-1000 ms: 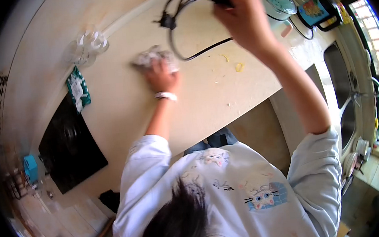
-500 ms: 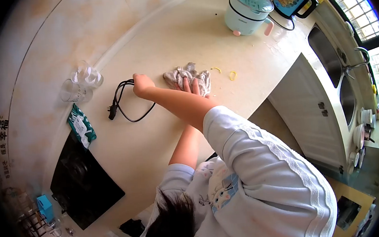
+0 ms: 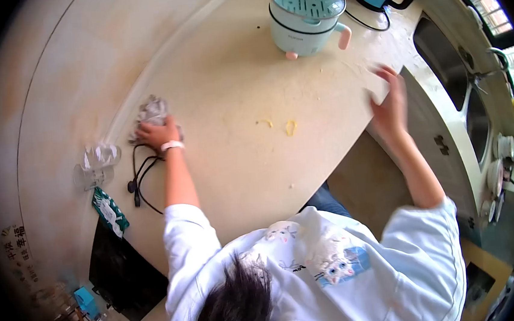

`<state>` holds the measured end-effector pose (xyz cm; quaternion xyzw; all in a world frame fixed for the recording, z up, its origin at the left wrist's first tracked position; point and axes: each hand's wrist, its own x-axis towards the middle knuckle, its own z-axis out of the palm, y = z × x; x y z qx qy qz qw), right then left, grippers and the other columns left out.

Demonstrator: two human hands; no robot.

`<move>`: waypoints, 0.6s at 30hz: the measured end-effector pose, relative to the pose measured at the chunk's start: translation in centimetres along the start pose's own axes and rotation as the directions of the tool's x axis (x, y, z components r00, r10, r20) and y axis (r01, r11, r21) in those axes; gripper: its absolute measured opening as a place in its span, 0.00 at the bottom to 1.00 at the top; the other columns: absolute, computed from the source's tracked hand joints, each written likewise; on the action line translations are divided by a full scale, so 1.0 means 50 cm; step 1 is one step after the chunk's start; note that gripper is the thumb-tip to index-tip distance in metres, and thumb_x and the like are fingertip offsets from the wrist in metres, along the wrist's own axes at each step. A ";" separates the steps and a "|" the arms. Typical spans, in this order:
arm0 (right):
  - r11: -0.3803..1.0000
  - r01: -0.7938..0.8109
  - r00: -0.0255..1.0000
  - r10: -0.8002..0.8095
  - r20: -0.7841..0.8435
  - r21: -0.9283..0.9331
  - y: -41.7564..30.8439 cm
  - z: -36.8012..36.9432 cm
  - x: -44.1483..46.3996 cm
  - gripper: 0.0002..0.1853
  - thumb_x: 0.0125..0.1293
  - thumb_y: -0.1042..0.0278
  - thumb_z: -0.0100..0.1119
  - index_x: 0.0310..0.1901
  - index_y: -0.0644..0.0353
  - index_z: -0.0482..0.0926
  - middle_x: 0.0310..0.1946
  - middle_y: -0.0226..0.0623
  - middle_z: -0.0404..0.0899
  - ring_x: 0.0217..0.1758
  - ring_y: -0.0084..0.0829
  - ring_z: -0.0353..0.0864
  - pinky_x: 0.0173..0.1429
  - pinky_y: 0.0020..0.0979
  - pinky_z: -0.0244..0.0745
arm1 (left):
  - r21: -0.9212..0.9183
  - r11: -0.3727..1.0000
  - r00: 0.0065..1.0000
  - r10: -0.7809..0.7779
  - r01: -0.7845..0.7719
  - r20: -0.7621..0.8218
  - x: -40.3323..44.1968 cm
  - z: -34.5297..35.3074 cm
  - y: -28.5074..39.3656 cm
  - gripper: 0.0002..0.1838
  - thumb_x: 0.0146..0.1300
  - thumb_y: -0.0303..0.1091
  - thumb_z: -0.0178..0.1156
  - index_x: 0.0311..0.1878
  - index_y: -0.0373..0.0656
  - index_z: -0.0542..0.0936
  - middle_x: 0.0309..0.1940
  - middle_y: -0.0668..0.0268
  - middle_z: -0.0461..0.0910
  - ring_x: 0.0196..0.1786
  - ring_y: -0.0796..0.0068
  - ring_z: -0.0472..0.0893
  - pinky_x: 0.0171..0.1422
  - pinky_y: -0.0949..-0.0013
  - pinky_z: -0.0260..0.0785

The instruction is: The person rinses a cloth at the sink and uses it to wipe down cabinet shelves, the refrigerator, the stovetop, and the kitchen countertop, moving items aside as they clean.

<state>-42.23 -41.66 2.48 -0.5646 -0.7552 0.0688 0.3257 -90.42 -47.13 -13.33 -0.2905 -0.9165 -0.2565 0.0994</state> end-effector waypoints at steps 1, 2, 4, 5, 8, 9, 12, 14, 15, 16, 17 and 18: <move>0.995 -0.025 1.000 0.023 -0.022 -0.094 0.082 -0.050 -0.030 0.25 0.50 0.84 0.56 0.52 0.62 0.68 0.57 0.43 0.65 0.61 0.40 0.66 0.64 0.35 0.60 | -0.001 1.000 0.999 0.029 -0.029 -0.030 0.045 0.018 -0.030 0.45 0.43 0.47 0.64 0.63 0.34 0.60 0.65 0.42 0.54 0.67 0.44 0.57 0.67 0.48 0.52; 1.000 -0.020 0.999 0.020 -0.048 0.018 0.178 -0.085 -0.069 0.24 0.51 0.85 0.54 0.53 0.63 0.68 0.57 0.42 0.67 0.61 0.39 0.67 0.65 0.37 0.60 | -0.015 0.996 0.996 0.093 -0.093 0.006 0.082 0.024 -0.045 0.42 0.43 0.46 0.64 0.61 0.35 0.62 0.64 0.45 0.58 0.66 0.47 0.59 0.67 0.50 0.53; 0.985 -0.169 0.985 0.170 -0.036 0.033 0.300 -0.145 -0.147 0.24 0.53 0.84 0.52 0.54 0.61 0.67 0.54 0.40 0.68 0.60 0.35 0.67 0.63 0.37 0.60 | -0.045 0.984 0.984 0.176 -0.175 0.017 0.090 0.030 -0.029 0.35 0.44 0.39 0.62 0.58 0.36 0.67 0.59 0.51 0.66 0.62 0.51 0.65 0.66 0.55 0.56; 0.962 -0.273 0.962 0.274 0.013 -0.023 0.336 -0.162 -0.181 0.23 0.54 0.84 0.51 0.54 0.61 0.66 0.53 0.39 0.69 0.59 0.34 0.67 0.62 0.36 0.60 | -0.194 0.946 0.959 0.277 -0.261 0.060 0.078 0.052 -0.011 0.34 0.44 0.37 0.62 0.58 0.36 0.68 0.58 0.50 0.67 0.61 0.51 0.66 0.66 0.55 0.56; 0.892 -0.450 0.890 0.445 0.099 0.043 0.396 -0.147 -0.219 0.23 0.54 0.84 0.50 0.54 0.60 0.66 0.53 0.37 0.68 0.58 0.32 0.67 0.60 0.34 0.61 | -0.385 0.796 0.810 0.559 -0.466 0.176 -0.087 0.030 0.144 0.32 0.39 0.29 0.60 0.54 0.37 0.71 0.55 0.52 0.71 0.58 0.51 0.68 0.65 0.56 0.57; 0.896 -0.434 0.898 0.423 0.117 0.092 0.401 -0.130 -0.215 0.22 0.54 0.84 0.50 0.52 0.60 0.67 0.53 0.37 0.68 0.56 0.33 0.68 0.58 0.33 0.62 | -0.436 0.721 0.731 0.657 -0.539 0.184 -0.156 0.012 0.175 0.32 0.38 0.32 0.60 0.54 0.39 0.72 0.55 0.53 0.71 0.58 0.51 0.69 0.65 0.56 0.57; 0.905 -0.411 0.892 0.374 0.256 0.112 0.347 -0.116 -0.206 0.24 0.53 0.85 0.50 0.53 0.60 0.67 0.51 0.36 0.69 0.55 0.31 0.68 0.58 0.31 0.63 | -0.497 0.670 0.653 0.717 -0.551 0.242 -0.265 -0.062 0.188 0.33 0.39 0.36 0.57 0.55 0.40 0.72 0.58 0.53 0.69 0.60 0.48 0.67 0.65 0.51 0.57; 0.898 -0.434 0.860 0.388 0.332 0.074 0.358 -0.122 -0.257 0.26 0.51 0.85 0.51 0.55 0.59 0.66 0.50 0.35 0.69 0.55 0.29 0.69 0.58 0.30 0.63 | -0.430 0.744 0.749 0.631 -0.511 0.201 -0.245 -0.054 0.142 0.33 0.40 0.36 0.57 0.56 0.39 0.71 0.59 0.50 0.67 0.61 0.47 0.66 0.66 0.51 0.56; 0.851 -0.517 0.823 0.461 0.333 0.098 0.353 -0.128 -0.272 0.22 0.51 0.86 0.50 0.50 0.62 0.68 0.50 0.38 0.68 0.54 0.32 0.69 0.56 0.30 0.65 | -0.336 0.792 0.806 0.577 -0.510 0.136 -0.207 -0.030 0.117 0.34 0.40 0.36 0.57 0.56 0.37 0.70 0.59 0.49 0.66 0.61 0.47 0.66 0.67 0.51 0.56; 0.822 -0.561 0.801 0.507 0.318 0.102 0.356 -0.141 -0.293 0.22 0.51 0.86 0.50 0.50 0.61 0.68 0.50 0.38 0.68 0.54 0.32 0.69 0.56 0.30 0.65 | -0.278 0.854 0.879 0.472 -0.440 0.061 -0.158 -0.005 0.099 0.34 0.41 0.36 0.57 0.57 0.36 0.69 0.59 0.48 0.66 0.62 0.47 0.65 0.67 0.52 0.55; 0.785 -0.611 0.771 0.559 0.305 0.105 0.355 -0.158 -0.320 0.22 0.51 0.86 0.50 0.50 0.61 0.68 0.51 0.37 0.68 0.54 0.31 0.69 0.56 0.29 0.65 | -0.223 0.906 0.931 0.366 -0.359 -0.014 -0.103 0.018 0.080 0.34 0.42 0.36 0.58 0.57 0.35 0.68 0.58 0.47 0.66 0.62 0.46 0.65 0.67 0.53 0.55; 0.752 -0.647 0.751 0.598 0.280 0.128 0.357 -0.172 -0.348 0.22 0.52 0.86 0.49 0.50 0.61 0.68 0.51 0.37 0.68 0.54 0.30 0.69 0.56 0.28 0.64 | -0.206 0.923 0.945 0.326 -0.325 -0.034 -0.038 0.042 0.063 0.34 0.43 0.37 0.58 0.57 0.34 0.68 0.59 0.48 0.66 0.62 0.47 0.65 0.67 0.53 0.55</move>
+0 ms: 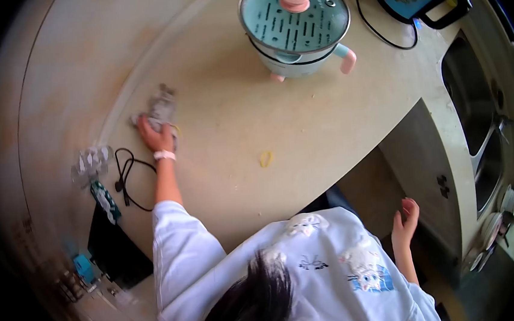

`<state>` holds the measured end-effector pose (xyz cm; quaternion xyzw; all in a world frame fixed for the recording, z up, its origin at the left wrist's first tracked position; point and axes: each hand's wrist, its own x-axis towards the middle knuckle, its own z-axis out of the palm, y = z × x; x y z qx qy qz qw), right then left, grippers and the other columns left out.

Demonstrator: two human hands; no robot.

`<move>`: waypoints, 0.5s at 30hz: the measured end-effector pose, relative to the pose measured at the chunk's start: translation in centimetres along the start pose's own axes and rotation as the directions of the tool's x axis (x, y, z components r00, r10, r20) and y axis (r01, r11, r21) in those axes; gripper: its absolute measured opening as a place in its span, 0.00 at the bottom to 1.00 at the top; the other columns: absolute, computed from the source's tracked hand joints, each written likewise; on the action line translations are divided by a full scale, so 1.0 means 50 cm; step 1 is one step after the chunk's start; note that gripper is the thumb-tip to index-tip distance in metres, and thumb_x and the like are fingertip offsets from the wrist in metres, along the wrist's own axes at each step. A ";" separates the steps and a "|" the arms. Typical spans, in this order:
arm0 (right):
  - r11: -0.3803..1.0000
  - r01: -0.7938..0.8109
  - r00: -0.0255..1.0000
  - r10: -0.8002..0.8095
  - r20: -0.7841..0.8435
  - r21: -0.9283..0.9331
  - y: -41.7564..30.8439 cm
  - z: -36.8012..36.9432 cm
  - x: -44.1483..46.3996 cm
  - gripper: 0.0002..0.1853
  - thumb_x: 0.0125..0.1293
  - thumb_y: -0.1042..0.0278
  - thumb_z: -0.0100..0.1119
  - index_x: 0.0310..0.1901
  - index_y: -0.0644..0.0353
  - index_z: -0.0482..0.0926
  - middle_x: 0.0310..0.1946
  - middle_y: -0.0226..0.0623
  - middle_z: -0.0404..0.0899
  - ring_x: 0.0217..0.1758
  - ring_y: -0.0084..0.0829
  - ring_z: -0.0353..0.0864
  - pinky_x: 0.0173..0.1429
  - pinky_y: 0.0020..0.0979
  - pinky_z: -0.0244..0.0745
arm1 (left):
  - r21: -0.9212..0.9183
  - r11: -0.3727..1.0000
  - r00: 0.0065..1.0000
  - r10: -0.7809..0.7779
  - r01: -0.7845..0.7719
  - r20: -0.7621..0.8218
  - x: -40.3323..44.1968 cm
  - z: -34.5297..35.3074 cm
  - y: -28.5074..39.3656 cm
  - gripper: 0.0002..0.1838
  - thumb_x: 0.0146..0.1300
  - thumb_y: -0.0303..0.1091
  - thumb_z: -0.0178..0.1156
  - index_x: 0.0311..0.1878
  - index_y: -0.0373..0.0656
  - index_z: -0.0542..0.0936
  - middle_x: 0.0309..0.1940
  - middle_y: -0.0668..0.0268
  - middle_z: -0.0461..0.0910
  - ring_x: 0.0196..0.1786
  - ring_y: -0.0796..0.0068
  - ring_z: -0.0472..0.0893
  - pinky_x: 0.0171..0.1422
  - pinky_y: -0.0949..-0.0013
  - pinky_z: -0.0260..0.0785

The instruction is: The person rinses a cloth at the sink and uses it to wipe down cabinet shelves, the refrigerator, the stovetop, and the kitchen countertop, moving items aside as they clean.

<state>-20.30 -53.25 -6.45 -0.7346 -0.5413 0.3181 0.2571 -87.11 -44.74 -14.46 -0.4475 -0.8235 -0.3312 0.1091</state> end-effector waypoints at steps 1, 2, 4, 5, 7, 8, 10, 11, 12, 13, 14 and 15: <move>0.999 -0.038 0.999 0.040 -0.033 0.035 0.016 -0.012 -0.020 0.22 0.52 0.86 0.49 0.50 0.61 0.68 0.51 0.36 0.68 0.54 0.30 0.69 0.56 0.28 0.64 | 0.015 0.999 0.999 -0.039 0.039 -0.029 0.048 0.025 -0.029 0.33 0.43 0.37 0.58 0.56 0.34 0.68 0.59 0.49 0.66 0.62 0.48 0.65 0.67 0.54 0.55; 0.997 -0.053 0.997 0.056 -0.058 0.054 0.024 -0.022 -0.039 0.21 0.52 0.86 0.48 0.50 0.61 0.68 0.52 0.36 0.68 0.53 0.28 0.69 0.56 0.27 0.64 | 0.070 0.996 0.998 -0.063 0.063 -0.007 0.084 0.046 -0.038 0.33 0.44 0.38 0.59 0.56 0.34 0.69 0.58 0.49 0.67 0.62 0.49 0.65 0.67 0.55 0.56; 0.989 -0.130 0.987 0.136 -0.085 0.074 0.035 -0.026 -0.065 0.21 0.52 0.87 0.48 0.50 0.60 0.68 0.52 0.35 0.68 0.53 0.27 0.69 0.56 0.27 0.64 | 0.198 0.974 0.992 -0.122 0.112 0.039 0.148 0.079 -0.017 0.32 0.44 0.38 0.61 0.55 0.35 0.70 0.57 0.50 0.69 0.60 0.51 0.67 0.65 0.55 0.58; 0.986 -0.146 0.984 0.153 -0.092 0.075 0.034 -0.022 -0.071 0.21 0.52 0.87 0.48 0.50 0.60 0.69 0.52 0.35 0.68 0.53 0.27 0.69 0.56 0.27 0.64 | 0.267 0.953 0.984 -0.165 0.143 0.062 0.163 0.099 0.003 0.32 0.43 0.39 0.63 0.54 0.35 0.70 0.55 0.50 0.70 0.58 0.51 0.69 0.64 0.56 0.59; 0.994 -0.081 0.994 0.086 -0.065 0.068 0.026 0.007 -0.059 0.21 0.52 0.86 0.47 0.49 0.60 0.69 0.52 0.35 0.68 0.53 0.27 0.69 0.56 0.27 0.65 | 0.154 0.953 0.965 0.253 -0.261 0.068 0.144 0.188 -0.011 0.34 0.41 0.40 0.65 0.54 0.37 0.71 0.53 0.51 0.72 0.56 0.51 0.70 0.61 0.56 0.61; 0.998 -0.022 0.999 0.023 -0.030 0.057 0.016 0.021 -0.047 0.20 0.52 0.86 0.47 0.48 0.61 0.69 0.53 0.35 0.68 0.53 0.27 0.69 0.56 0.27 0.65 | 0.038 0.940 0.931 0.331 -0.340 0.151 0.114 0.180 0.051 0.34 0.39 0.39 0.65 0.53 0.37 0.72 0.52 0.52 0.73 0.55 0.51 0.71 0.61 0.56 0.62; 0.997 0.078 0.996 -0.079 0.032 0.016 -0.054 0.057 -0.011 0.19 0.52 0.86 0.47 0.47 0.61 0.70 0.53 0.36 0.68 0.53 0.28 0.69 0.56 0.27 0.65 | -0.214 0.876 0.828 0.479 -0.432 0.291 0.031 0.127 0.188 0.33 0.37 0.36 0.63 0.53 0.38 0.73 0.53 0.53 0.73 0.54 0.51 0.71 0.61 0.55 0.62; 0.982 0.188 0.979 -0.186 0.083 -0.015 -0.079 0.061 0.005 0.19 0.52 0.86 0.47 0.47 0.61 0.70 0.53 0.36 0.68 0.53 0.28 0.70 0.56 0.27 0.65 | -0.340 0.831 0.771 0.544 -0.440 0.332 -0.018 0.085 0.219 0.32 0.37 0.34 0.62 0.52 0.38 0.73 0.54 0.54 0.73 0.54 0.51 0.71 0.61 0.55 0.62; 0.980 0.197 0.977 -0.196 0.087 -0.009 -0.082 0.066 0.012 0.19 0.52 0.86 0.47 0.47 0.61 0.70 0.53 0.36 0.68 0.53 0.28 0.70 0.56 0.27 0.65 | -0.400 0.815 0.765 0.554 -0.419 0.328 -0.051 0.040 0.220 0.32 0.36 0.33 0.60 0.53 0.38 0.74 0.55 0.54 0.72 0.55 0.51 0.71 0.62 0.54 0.61; 0.979 0.199 0.977 -0.196 0.088 -0.032 -0.080 0.072 0.019 0.18 0.52 0.86 0.47 0.46 0.61 0.70 0.53 0.36 0.68 0.53 0.28 0.70 0.56 0.27 0.65 | -0.461 0.791 0.757 0.570 -0.402 0.320 -0.076 0.004 0.218 0.32 0.36 0.32 0.58 0.53 0.38 0.74 0.55 0.54 0.72 0.56 0.51 0.71 0.63 0.54 0.61; 0.979 0.193 0.978 -0.187 0.094 -0.060 -0.074 0.072 0.017 0.18 0.52 0.85 0.47 0.46 0.62 0.70 0.53 0.36 0.68 0.52 0.29 0.70 0.56 0.27 0.65 | -0.450 0.821 0.802 0.513 -0.352 0.308 -0.093 -0.021 0.174 0.33 0.37 0.32 0.57 0.55 0.38 0.73 0.56 0.54 0.71 0.58 0.49 0.70 0.64 0.53 0.60; 0.981 0.186 0.979 -0.179 0.095 -0.064 -0.059 0.071 0.009 0.18 0.52 0.85 0.47 0.46 0.62 0.70 0.53 0.36 0.68 0.52 0.29 0.70 0.56 0.27 0.65 | -0.356 0.886 0.868 0.406 -0.297 0.285 -0.095 -0.040 0.125 0.35 0.38 0.32 0.57 0.57 0.38 0.71 0.57 0.52 0.70 0.61 0.49 0.67 0.67 0.54 0.57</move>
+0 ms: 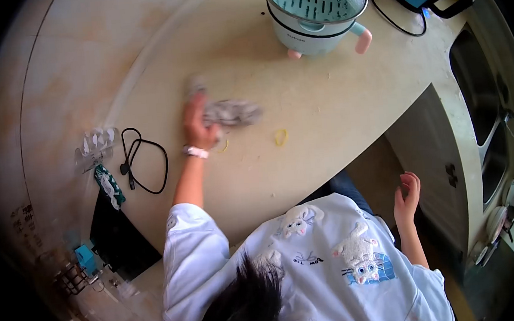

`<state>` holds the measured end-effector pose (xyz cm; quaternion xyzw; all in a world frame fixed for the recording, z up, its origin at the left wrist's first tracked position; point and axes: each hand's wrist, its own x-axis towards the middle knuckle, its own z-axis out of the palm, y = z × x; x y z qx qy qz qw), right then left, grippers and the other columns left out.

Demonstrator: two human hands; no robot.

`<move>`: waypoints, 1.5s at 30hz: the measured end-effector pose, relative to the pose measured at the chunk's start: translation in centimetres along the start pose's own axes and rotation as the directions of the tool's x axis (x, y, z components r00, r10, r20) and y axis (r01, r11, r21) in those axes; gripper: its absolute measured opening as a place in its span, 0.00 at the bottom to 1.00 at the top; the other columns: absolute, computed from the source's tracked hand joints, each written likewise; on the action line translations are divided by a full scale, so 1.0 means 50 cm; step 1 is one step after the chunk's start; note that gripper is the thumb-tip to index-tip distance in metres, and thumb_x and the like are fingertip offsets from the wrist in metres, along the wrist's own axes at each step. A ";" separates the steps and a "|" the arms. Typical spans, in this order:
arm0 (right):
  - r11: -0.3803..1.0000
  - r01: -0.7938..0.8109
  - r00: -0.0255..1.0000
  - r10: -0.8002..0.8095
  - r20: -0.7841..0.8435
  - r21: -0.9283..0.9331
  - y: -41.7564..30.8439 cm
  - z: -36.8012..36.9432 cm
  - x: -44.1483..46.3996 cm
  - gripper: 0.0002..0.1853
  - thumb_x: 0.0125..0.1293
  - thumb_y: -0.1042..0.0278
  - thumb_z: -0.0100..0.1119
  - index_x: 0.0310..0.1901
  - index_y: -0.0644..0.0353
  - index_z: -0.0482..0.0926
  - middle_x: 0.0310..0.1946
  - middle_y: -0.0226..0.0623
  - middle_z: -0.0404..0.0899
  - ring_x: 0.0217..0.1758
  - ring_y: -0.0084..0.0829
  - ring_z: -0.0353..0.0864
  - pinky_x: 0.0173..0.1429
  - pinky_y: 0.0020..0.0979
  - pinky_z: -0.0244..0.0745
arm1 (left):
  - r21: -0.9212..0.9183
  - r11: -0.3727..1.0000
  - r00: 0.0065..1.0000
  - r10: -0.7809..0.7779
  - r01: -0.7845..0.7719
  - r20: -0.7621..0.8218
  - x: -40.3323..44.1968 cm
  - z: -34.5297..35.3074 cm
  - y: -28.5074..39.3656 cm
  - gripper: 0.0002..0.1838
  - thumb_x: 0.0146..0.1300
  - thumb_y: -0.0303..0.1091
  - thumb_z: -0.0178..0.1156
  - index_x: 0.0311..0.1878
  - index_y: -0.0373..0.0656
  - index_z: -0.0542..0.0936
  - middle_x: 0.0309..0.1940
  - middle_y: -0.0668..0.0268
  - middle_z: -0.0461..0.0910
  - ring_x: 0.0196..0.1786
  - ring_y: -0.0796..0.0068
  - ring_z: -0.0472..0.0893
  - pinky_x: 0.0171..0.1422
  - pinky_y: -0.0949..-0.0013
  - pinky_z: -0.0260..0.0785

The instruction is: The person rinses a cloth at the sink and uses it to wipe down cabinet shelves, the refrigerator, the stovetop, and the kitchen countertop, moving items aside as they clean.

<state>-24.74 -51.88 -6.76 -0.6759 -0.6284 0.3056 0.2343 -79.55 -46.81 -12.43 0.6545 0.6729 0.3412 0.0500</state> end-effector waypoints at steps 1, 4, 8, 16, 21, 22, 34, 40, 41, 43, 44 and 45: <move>0.993 -0.078 0.997 0.079 -0.009 0.085 0.020 0.007 -0.007 0.18 0.52 0.85 0.47 0.46 0.62 0.70 0.52 0.36 0.68 0.52 0.29 0.71 0.55 0.27 0.66 | 0.081 0.983 0.983 -0.158 0.166 -0.092 -0.022 -0.021 -0.047 0.37 0.40 0.32 0.57 0.60 0.37 0.67 0.60 0.49 0.66 0.64 0.48 0.63 0.69 0.54 0.52; 0.964 -0.188 0.978 0.202 -0.060 0.189 0.026 0.019 -0.044 0.17 0.52 0.85 0.48 0.45 0.62 0.70 0.51 0.36 0.68 0.50 0.29 0.71 0.51 0.26 0.68 | 0.179 0.863 0.849 -0.393 0.473 -0.353 -0.005 -0.079 -0.181 0.34 0.45 0.34 0.57 0.59 0.32 0.65 0.63 0.46 0.60 0.66 0.47 0.59 0.69 0.52 0.50; 0.975 -0.206 0.964 0.217 -0.152 0.084 -0.011 0.019 -0.118 0.15 0.51 0.85 0.48 0.43 0.62 0.70 0.50 0.37 0.68 0.49 0.30 0.71 0.50 0.27 0.68 | 0.269 0.822 0.846 -0.401 0.502 -0.353 0.110 -0.068 -0.250 0.33 0.47 0.37 0.60 0.58 0.34 0.68 0.61 0.50 0.64 0.64 0.52 0.63 0.67 0.57 0.55; 0.960 -0.271 0.922 0.279 -0.268 0.068 -0.031 0.009 -0.206 0.14 0.51 0.86 0.47 0.41 0.63 0.71 0.51 0.38 0.67 0.49 0.29 0.71 0.50 0.25 0.67 | 0.213 0.954 0.975 -0.190 0.211 -0.115 0.375 0.172 -0.113 0.32 0.47 0.38 0.63 0.57 0.39 0.70 0.60 0.56 0.68 0.62 0.55 0.66 0.66 0.60 0.58; 0.969 -0.246 0.926 0.240 -0.291 0.015 -0.051 0.003 -0.215 0.14 0.52 0.85 0.48 0.42 0.63 0.71 0.51 0.38 0.67 0.49 0.30 0.71 0.50 0.26 0.67 | -0.298 0.927 0.930 0.299 -0.229 0.214 0.211 0.165 0.059 0.30 0.41 0.32 0.58 0.54 0.41 0.74 0.54 0.54 0.73 0.57 0.52 0.71 0.63 0.60 0.62; 0.963 -0.268 0.917 0.267 -0.297 0.039 -0.048 0.009 -0.221 0.14 0.52 0.85 0.48 0.42 0.63 0.71 0.51 0.38 0.67 0.49 0.31 0.71 0.50 0.26 0.68 | -0.373 0.880 0.874 0.406 -0.295 0.266 0.143 0.142 0.075 0.32 0.39 0.31 0.56 0.56 0.42 0.74 0.55 0.54 0.72 0.57 0.52 0.71 0.63 0.59 0.62; 0.906 -0.377 0.844 0.422 -0.330 0.193 0.020 0.051 -0.313 0.13 0.53 0.84 0.49 0.43 0.64 0.72 0.51 0.38 0.67 0.48 0.29 0.73 0.51 0.26 0.70 | 0.010 0.994 0.994 0.105 -0.105 0.007 0.214 0.173 0.019 0.33 0.41 0.36 0.58 0.55 0.35 0.71 0.56 0.48 0.70 0.59 0.49 0.68 0.65 0.57 0.58; 0.947 -0.186 0.923 0.259 -0.284 0.261 0.007 0.058 -0.254 0.15 0.54 0.85 0.49 0.45 0.64 0.71 0.50 0.37 0.68 0.47 0.27 0.73 0.50 0.25 0.70 | -0.398 0.912 0.987 -0.039 0.099 0.156 0.087 0.114 0.111 0.25 0.43 0.33 0.55 0.48 0.33 0.76 0.44 0.57 0.78 0.44 0.64 0.76 0.51 0.66 0.67; 0.948 -0.180 0.925 0.254 -0.283 0.263 0.005 0.061 -0.245 0.15 0.54 0.85 0.49 0.45 0.64 0.71 0.50 0.37 0.68 0.47 0.27 0.73 0.50 0.25 0.70 | -0.567 0.719 0.915 -0.282 0.401 0.288 0.087 0.088 0.096 0.22 0.44 0.33 0.54 0.45 0.33 0.77 0.38 0.61 0.79 0.38 0.71 0.75 0.46 0.70 0.67; 0.914 -0.161 0.942 0.256 -0.220 0.373 0.003 0.059 -0.228 0.16 0.55 0.85 0.49 0.46 0.63 0.71 0.47 0.35 0.70 0.45 0.26 0.74 0.49 0.24 0.70 | -0.707 0.516 0.840 -0.501 0.483 0.208 0.069 0.000 0.059 0.15 0.44 0.30 0.52 0.36 0.35 0.76 0.30 0.68 0.74 0.34 0.76 0.72 0.39 0.73 0.65; 0.900 -0.204 0.946 0.283 -0.161 0.385 0.006 0.064 -0.225 0.16 0.55 0.85 0.49 0.46 0.62 0.71 0.44 0.34 0.72 0.42 0.25 0.75 0.47 0.24 0.70 | -0.833 0.281 0.758 -0.611 0.477 0.228 0.042 -0.038 0.040 0.15 0.44 0.30 0.52 0.38 0.36 0.74 0.32 0.67 0.73 0.35 0.74 0.72 0.40 0.71 0.66; 0.895 -0.205 0.954 0.273 -0.122 0.397 -0.004 0.068 -0.218 0.17 0.55 0.85 0.48 0.47 0.62 0.70 0.43 0.33 0.73 0.42 0.24 0.75 0.47 0.23 0.70 | -0.825 0.340 0.753 -0.641 0.452 0.148 0.009 -0.085 0.037 0.16 0.46 0.30 0.52 0.40 0.36 0.73 0.35 0.65 0.73 0.36 0.72 0.72 0.40 0.70 0.66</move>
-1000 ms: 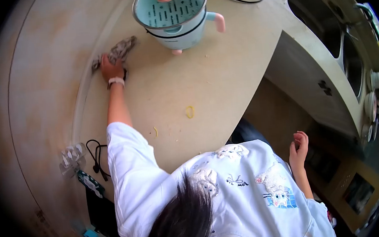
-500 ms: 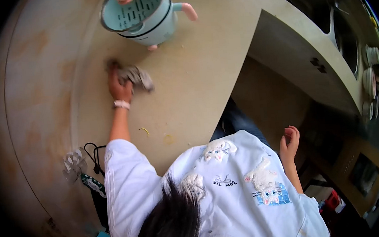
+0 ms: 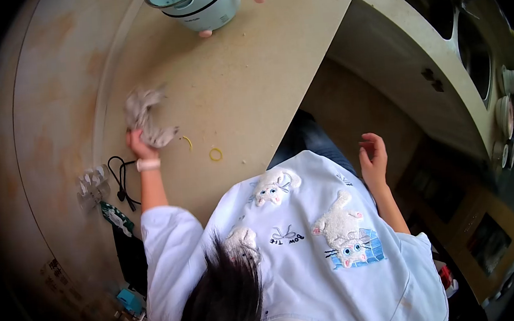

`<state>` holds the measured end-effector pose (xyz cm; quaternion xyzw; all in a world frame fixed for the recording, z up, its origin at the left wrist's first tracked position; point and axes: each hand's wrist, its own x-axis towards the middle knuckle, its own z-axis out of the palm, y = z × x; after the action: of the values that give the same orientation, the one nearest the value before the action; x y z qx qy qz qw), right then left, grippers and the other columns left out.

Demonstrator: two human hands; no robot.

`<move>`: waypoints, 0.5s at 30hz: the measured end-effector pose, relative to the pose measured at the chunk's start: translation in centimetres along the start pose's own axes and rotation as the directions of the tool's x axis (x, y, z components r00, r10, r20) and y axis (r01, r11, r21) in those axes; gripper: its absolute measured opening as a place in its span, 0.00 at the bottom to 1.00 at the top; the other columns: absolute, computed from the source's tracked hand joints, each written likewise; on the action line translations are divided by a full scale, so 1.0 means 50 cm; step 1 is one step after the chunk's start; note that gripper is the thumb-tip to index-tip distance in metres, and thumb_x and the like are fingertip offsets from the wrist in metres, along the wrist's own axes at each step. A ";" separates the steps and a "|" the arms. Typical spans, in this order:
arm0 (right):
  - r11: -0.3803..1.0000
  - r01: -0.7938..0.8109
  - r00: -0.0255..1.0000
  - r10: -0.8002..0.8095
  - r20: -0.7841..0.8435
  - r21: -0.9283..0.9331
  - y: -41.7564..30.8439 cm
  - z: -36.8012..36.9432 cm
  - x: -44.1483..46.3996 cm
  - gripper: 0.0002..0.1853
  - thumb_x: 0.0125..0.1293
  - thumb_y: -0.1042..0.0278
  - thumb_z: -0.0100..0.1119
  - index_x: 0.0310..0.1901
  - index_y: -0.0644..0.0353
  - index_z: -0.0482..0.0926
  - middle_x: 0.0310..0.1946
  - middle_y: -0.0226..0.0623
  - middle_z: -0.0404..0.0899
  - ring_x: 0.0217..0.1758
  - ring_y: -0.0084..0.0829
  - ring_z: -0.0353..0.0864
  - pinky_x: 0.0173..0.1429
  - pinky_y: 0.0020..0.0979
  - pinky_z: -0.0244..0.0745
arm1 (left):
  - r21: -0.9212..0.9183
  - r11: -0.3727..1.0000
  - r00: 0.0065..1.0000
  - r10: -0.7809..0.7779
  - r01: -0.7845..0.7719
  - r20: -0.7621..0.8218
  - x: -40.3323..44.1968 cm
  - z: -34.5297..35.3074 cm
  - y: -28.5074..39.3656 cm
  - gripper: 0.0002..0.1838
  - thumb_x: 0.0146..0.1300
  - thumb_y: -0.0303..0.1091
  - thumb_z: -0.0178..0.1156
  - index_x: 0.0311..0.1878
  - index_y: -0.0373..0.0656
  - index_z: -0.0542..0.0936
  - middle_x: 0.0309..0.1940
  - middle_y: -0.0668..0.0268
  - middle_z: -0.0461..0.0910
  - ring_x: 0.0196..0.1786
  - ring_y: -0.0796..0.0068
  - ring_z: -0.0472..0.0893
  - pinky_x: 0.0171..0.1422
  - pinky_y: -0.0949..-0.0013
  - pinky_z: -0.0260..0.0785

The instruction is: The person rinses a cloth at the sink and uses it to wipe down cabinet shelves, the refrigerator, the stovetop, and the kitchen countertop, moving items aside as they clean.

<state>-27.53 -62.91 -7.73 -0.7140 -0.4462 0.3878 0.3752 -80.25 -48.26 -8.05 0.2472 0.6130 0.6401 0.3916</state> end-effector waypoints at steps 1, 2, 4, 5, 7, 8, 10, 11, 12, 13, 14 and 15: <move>1.000 -0.012 0.999 0.011 0.041 0.010 -0.009 0.010 -0.003 0.17 0.54 0.85 0.48 0.47 0.62 0.70 0.42 0.33 0.73 0.41 0.23 0.75 0.46 0.23 0.70 | 0.051 0.998 0.999 0.041 -0.042 0.013 -0.031 -0.051 0.012 0.15 0.47 0.30 0.52 0.40 0.35 0.73 0.37 0.64 0.75 0.40 0.71 0.73 0.44 0.69 0.67; 1.000 0.015 0.998 -0.014 0.066 -0.004 -0.003 0.021 -0.005 0.18 0.54 0.85 0.48 0.48 0.62 0.70 0.42 0.33 0.73 0.40 0.23 0.75 0.46 0.23 0.70 | 0.158 0.982 0.994 0.101 -0.105 0.035 -0.047 -0.126 -0.014 0.19 0.46 0.32 0.55 0.44 0.34 0.74 0.45 0.58 0.75 0.45 0.64 0.75 0.50 0.66 0.67; 0.999 0.044 0.994 -0.046 0.104 0.019 -0.008 0.047 -0.008 0.18 0.54 0.86 0.48 0.47 0.62 0.70 0.42 0.33 0.72 0.40 0.24 0.76 0.46 0.24 0.71 | 0.526 0.787 0.944 0.234 -0.324 0.231 -0.102 -0.176 -0.011 0.24 0.45 0.34 0.57 0.48 0.34 0.73 0.51 0.54 0.71 0.50 0.59 0.73 0.55 0.63 0.65; 0.999 0.050 0.990 -0.051 0.134 0.013 -0.012 0.059 -0.012 0.18 0.53 0.87 0.48 0.46 0.62 0.70 0.41 0.33 0.72 0.40 0.24 0.76 0.46 0.24 0.71 | 0.743 0.418 0.852 0.253 -0.524 0.458 -0.123 -0.185 -0.009 0.28 0.44 0.36 0.60 0.51 0.35 0.72 0.57 0.50 0.68 0.55 0.54 0.71 0.60 0.60 0.62; 0.992 0.124 0.963 -0.121 0.242 0.001 -0.028 0.078 -0.013 0.17 0.51 0.87 0.49 0.45 0.64 0.71 0.44 0.37 0.71 0.40 0.27 0.77 0.44 0.25 0.72 | 0.790 0.207 0.812 0.242 -0.577 0.530 -0.142 -0.150 -0.012 0.33 0.43 0.37 0.61 0.56 0.35 0.68 0.61 0.48 0.63 0.60 0.51 0.66 0.63 0.57 0.58; 0.984 0.177 0.943 -0.172 0.284 0.008 -0.032 0.085 -0.012 0.17 0.51 0.88 0.49 0.45 0.64 0.71 0.45 0.38 0.70 0.39 0.27 0.78 0.44 0.25 0.73 | 0.791 -0.019 0.767 0.229 -0.611 0.599 -0.146 -0.131 -0.017 0.38 0.42 0.37 0.63 0.60 0.36 0.65 0.65 0.47 0.57 0.65 0.48 0.61 0.67 0.55 0.54; 0.976 0.216 0.921 -0.206 0.331 0.008 -0.028 0.085 -0.019 0.17 0.51 0.88 0.50 0.44 0.64 0.71 0.46 0.39 0.70 0.39 0.28 0.78 0.44 0.26 0.73 | 0.785 0.135 0.789 0.240 -0.605 0.566 -0.136 -0.123 -0.049 0.41 0.42 0.37 0.63 0.63 0.37 0.63 0.66 0.47 0.55 0.66 0.47 0.58 0.69 0.55 0.51; 0.978 0.209 0.921 -0.199 0.335 0.007 -0.025 0.084 -0.024 0.17 0.51 0.88 0.50 0.44 0.64 0.71 0.46 0.39 0.70 0.39 0.28 0.78 0.44 0.26 0.73 | 0.763 0.277 0.810 0.259 -0.584 0.526 -0.135 -0.124 -0.060 0.43 0.42 0.37 0.63 0.65 0.38 0.60 0.68 0.46 0.52 0.68 0.46 0.56 0.70 0.54 0.48; 0.979 0.205 0.922 -0.196 0.334 0.010 -0.023 0.087 -0.031 0.17 0.51 0.88 0.50 0.44 0.64 0.71 0.46 0.39 0.70 0.39 0.28 0.78 0.43 0.26 0.73 | 0.752 0.317 0.815 0.272 -0.578 0.512 -0.141 -0.122 -0.072 0.43 0.42 0.36 0.63 0.66 0.39 0.60 0.68 0.46 0.52 0.69 0.47 0.55 0.70 0.54 0.49; 0.979 0.202 0.925 -0.194 0.327 0.010 -0.016 0.087 -0.038 0.17 0.51 0.88 0.50 0.44 0.64 0.71 0.46 0.39 0.70 0.39 0.28 0.78 0.43 0.26 0.73 | 0.748 0.317 0.811 0.271 -0.583 0.518 -0.143 -0.114 -0.083 0.43 0.42 0.36 0.63 0.66 0.39 0.60 0.68 0.46 0.52 0.69 0.47 0.55 0.70 0.54 0.49; 0.986 0.165 0.950 -0.158 0.268 -0.003 -0.004 0.082 -0.050 0.17 0.51 0.88 0.49 0.44 0.64 0.71 0.46 0.39 0.70 0.39 0.28 0.78 0.44 0.26 0.73 | 0.733 0.320 0.799 0.282 -0.600 0.531 -0.149 -0.105 -0.095 0.43 0.41 0.39 0.62 0.65 0.38 0.61 0.67 0.45 0.53 0.68 0.45 0.55 0.70 0.51 0.48; 0.992 0.129 0.970 -0.124 0.207 -0.012 0.010 0.074 -0.059 0.17 0.51 0.88 0.49 0.44 0.64 0.71 0.46 0.38 0.71 0.39 0.28 0.78 0.45 0.26 0.73 | 0.717 0.323 0.786 0.295 -0.617 0.543 -0.158 -0.092 -0.108 0.44 0.41 0.41 0.62 0.65 0.37 0.62 0.67 0.44 0.54 0.68 0.44 0.56 0.69 0.48 0.48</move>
<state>-31.54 -65.10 -9.05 -0.6449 -0.5322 0.4290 0.3418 -78.31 -57.65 -12.64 0.6725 0.6804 0.2729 0.1016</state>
